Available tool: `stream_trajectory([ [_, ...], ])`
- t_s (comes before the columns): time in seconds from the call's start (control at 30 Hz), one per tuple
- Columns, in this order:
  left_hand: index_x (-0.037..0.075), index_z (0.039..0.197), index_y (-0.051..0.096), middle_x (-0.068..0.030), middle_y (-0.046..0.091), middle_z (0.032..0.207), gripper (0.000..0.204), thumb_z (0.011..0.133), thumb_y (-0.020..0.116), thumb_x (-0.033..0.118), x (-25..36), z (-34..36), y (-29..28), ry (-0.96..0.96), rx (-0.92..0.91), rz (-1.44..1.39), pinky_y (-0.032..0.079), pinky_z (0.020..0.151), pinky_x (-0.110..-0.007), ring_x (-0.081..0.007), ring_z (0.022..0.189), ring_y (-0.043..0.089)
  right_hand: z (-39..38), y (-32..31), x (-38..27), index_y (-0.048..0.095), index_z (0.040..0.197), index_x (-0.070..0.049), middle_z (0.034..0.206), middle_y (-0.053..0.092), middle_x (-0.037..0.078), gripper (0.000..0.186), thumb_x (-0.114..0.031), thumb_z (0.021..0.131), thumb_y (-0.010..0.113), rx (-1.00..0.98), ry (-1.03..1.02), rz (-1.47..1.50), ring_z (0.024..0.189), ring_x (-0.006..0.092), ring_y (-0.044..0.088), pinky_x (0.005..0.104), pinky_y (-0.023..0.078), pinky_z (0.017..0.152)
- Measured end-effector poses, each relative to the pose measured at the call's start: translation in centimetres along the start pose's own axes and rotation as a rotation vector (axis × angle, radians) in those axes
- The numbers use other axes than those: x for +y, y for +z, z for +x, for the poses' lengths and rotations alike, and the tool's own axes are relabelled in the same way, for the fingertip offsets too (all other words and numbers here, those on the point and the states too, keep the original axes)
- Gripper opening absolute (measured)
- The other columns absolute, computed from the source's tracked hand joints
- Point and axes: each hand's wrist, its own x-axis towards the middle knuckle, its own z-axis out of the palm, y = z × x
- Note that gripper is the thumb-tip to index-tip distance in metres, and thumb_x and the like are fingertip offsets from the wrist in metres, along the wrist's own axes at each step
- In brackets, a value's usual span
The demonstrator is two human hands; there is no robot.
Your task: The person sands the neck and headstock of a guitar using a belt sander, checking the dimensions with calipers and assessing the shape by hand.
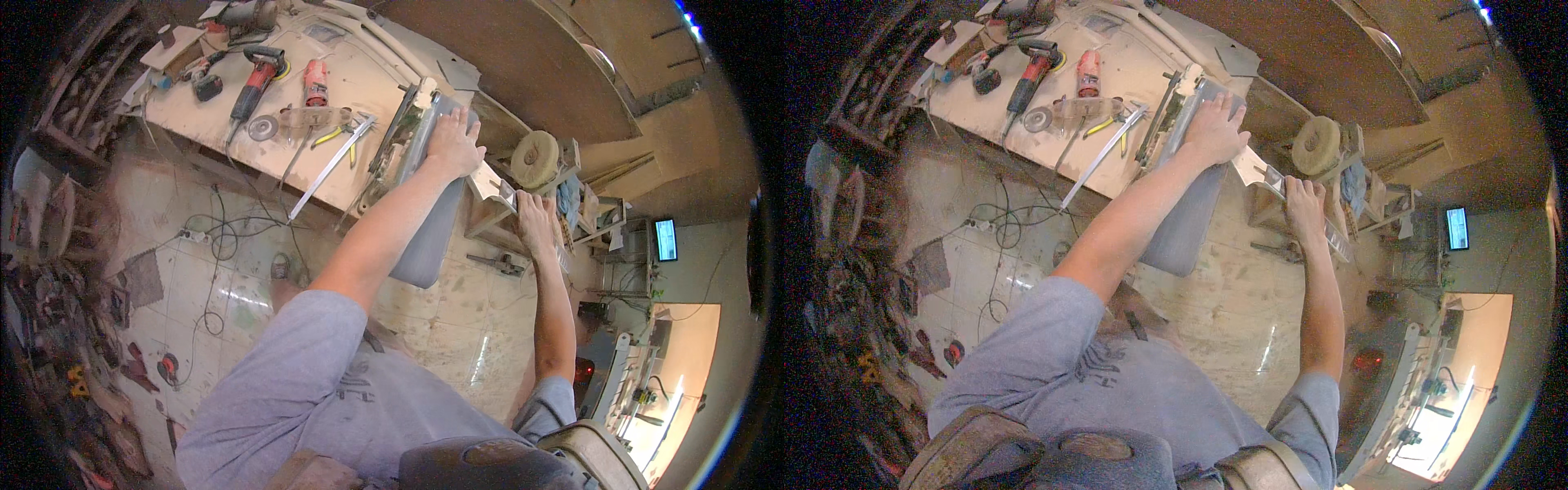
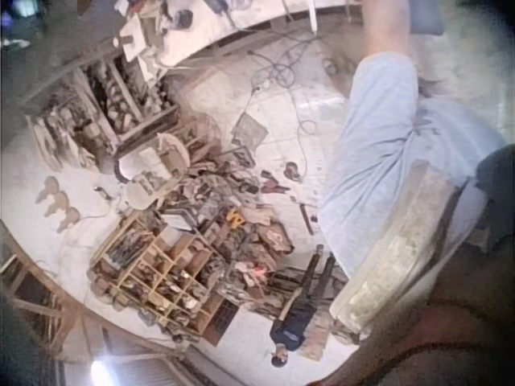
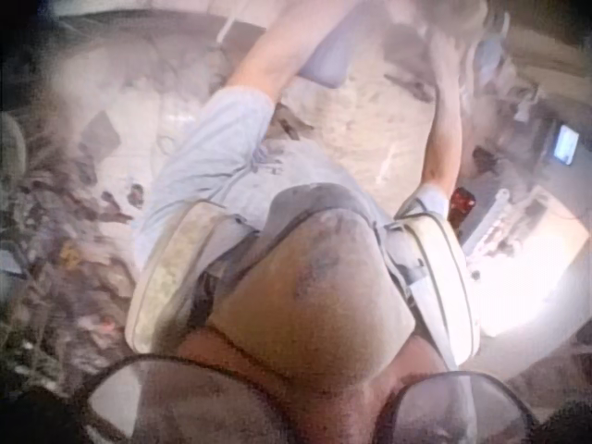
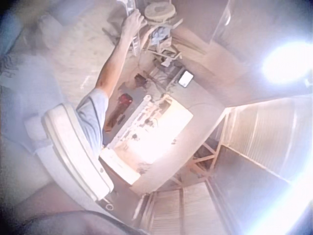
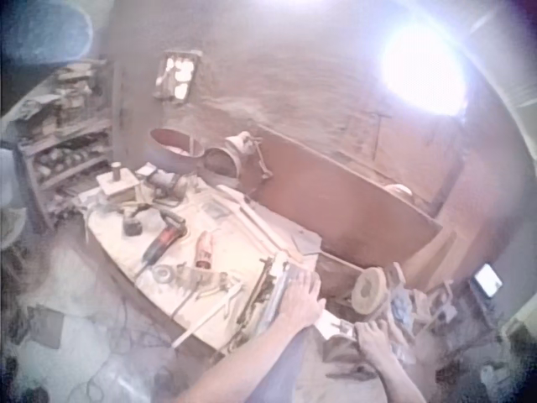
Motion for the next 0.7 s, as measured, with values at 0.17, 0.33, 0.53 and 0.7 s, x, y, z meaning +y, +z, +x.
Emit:
stream_trajectory([
  [0.17,0.009,0.159,0.042,-0.0238,0.029,0.168,0.07,0.104,0.044,0.053,-1.0,-0.2,-0.8,-0.018,-0.002,0.036,0.022,0.126,-0.048,-0.0371,0.156,0.028,1.1,-0.4,-0.5,0.054,0.125,-0.008,0.114,0.065,0.008,0.029,-0.01,0.096,0.052,0.012,-0.031,0.04,0.113,0.0266,0.061,0.051,0.041,0.104],
  [0.33,0.007,0.156,0.047,-0.0239,0.034,0.166,0.071,0.103,0.046,0.054,-2.6,-0.5,-1.3,-0.035,0.097,0.096,0.025,0.124,-0.046,-0.0364,0.154,0.032,2.7,-0.3,-1.8,0.053,0.125,-0.008,0.113,0.064,0.008,0.029,-0.011,0.097,0.052,0.057,-0.034,0.019,0.115,0.0273,0.06,0.0525,0.042,0.103],
  [0.53,0.006,0.154,0.049,-0.0237,0.035,0.166,0.071,0.102,0.048,0.054,-4.3,-0.4,-1.9,-0.017,0.135,0.1,0.026,0.124,-0.044,-0.0353,0.154,0.032,4.1,0.3,-3.2,0.05,0.133,-0.003,0.117,0.064,0.013,0.038,-0.009,0.095,0.051,-0.031,0.051,0.016,0.118,0.0298,0.059,0.0483,0.04,0.105],
  [0.7,0.003,0.155,0.047,-0.0268,0.032,0.165,0.071,0.104,0.044,0.051,-4.7,-0.3,-2.4,0.032,0.125,0.102,0.029,0.124,-0.046,-0.0363,0.154,0.032,3.8,0.2,-4.0,0.052,0.129,-0.005,0.111,0.063,0.011,0.033,-0.01,0.096,0.049,0.053,0.08,0.024,0.113,0.027,0.059,0.0454,0.041,0.104],
])
